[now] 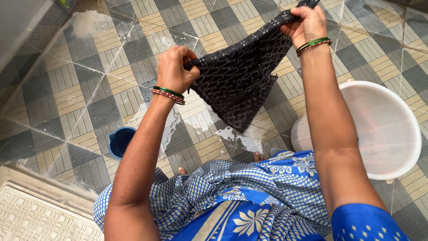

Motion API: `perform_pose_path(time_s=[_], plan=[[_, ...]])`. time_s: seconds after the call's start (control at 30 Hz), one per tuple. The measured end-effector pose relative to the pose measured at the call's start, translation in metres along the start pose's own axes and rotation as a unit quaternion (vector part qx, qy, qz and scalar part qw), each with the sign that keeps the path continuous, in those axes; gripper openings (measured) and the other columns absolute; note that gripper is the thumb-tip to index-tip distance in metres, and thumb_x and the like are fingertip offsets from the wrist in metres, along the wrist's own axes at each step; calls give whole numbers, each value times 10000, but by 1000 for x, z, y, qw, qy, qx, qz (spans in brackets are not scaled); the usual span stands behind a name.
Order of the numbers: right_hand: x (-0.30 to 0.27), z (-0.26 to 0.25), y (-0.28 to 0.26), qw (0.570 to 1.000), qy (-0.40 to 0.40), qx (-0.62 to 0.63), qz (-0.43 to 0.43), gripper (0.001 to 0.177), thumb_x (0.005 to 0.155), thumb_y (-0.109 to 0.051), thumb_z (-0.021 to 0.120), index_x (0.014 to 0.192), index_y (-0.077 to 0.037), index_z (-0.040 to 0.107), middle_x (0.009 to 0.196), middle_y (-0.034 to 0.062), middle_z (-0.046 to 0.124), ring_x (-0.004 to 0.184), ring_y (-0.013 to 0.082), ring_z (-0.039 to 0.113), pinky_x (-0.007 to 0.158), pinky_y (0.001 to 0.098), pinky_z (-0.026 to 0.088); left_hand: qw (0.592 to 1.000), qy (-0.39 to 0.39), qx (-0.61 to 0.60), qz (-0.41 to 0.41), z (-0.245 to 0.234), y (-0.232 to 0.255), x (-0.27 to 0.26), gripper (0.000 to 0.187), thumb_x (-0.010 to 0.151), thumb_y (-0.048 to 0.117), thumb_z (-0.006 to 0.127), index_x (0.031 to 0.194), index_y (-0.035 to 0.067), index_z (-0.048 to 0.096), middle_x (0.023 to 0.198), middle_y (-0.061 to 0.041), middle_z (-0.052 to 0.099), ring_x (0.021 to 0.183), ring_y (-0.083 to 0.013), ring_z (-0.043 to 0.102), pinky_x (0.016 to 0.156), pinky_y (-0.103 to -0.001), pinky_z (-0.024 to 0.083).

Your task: The person scrubs a black and white patterned mat with a brush and rinses a second cloth in a bucket of water.

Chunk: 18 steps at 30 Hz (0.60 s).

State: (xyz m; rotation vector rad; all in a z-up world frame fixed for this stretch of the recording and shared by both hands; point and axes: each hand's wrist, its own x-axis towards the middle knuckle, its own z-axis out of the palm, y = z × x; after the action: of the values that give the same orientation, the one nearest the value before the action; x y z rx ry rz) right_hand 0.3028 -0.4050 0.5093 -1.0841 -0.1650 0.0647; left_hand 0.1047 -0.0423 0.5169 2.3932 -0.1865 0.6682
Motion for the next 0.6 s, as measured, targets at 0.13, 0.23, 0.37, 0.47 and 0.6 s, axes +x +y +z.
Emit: perform_pose_path(time_s=[0.13, 0.23, 0.37, 0.47, 0.6], plan=[[-18, 5, -37, 999, -22, 12, -26, 45, 978, -21, 639, 1018, -10, 621, 923, 136, 713, 812, 269, 745, 666, 409, 633, 998, 52, 0, 34, -37, 27, 15, 166, 705, 40, 742, 871, 35, 754, 824, -102, 689, 724, -233, 681, 702, -375, 562], [-44, 14, -55, 998, -38, 18, -41, 77, 1020, -70, 629, 1046, -5, 661, 977, 126, 723, 856, 253, 739, 693, 385, 618, 992, 94, 16, 84, -65, 42, 16, 157, 748, 27, 746, 904, 35, 760, 840, -105, 671, 757, -231, 689, 730, -372, 571], [-82, 41, -73, 997, -42, 60, -28, 145, 1018, -128, 595, 1045, 0, 659, 977, 128, 723, 830, 251, 743, 674, 375, 631, 976, 143, 29, 164, -99, 60, 4, 175, 812, -41, 725, 982, 4, 735, 961, -137, 669, 862, -282, 700, 792, -383, 566], [-117, 65, -85, 998, -31, 40, -36, 63, 1030, 10, 646, 1088, 23, 665, 1018, 155, 717, 852, 269, 745, 675, 362, 614, 960, 189, 35, 204, -124, 75, -12, 228, 828, -112, 668, 1034, -20, 703, 1020, -166, 666, 918, -331, 690, 818, -405, 553], [-172, 95, -101, 994, -68, 58, -63, 116, 1042, 27, 629, 1149, -19, 630, 1030, 144, 707, 872, 252, 742, 697, 355, 624, 944, 236, 91, 211, -151, 74, -25, 246, 833, -133, 653, 1061, -46, 680, 1042, -174, 651, 927, -371, 662, 802, -439, 523]])
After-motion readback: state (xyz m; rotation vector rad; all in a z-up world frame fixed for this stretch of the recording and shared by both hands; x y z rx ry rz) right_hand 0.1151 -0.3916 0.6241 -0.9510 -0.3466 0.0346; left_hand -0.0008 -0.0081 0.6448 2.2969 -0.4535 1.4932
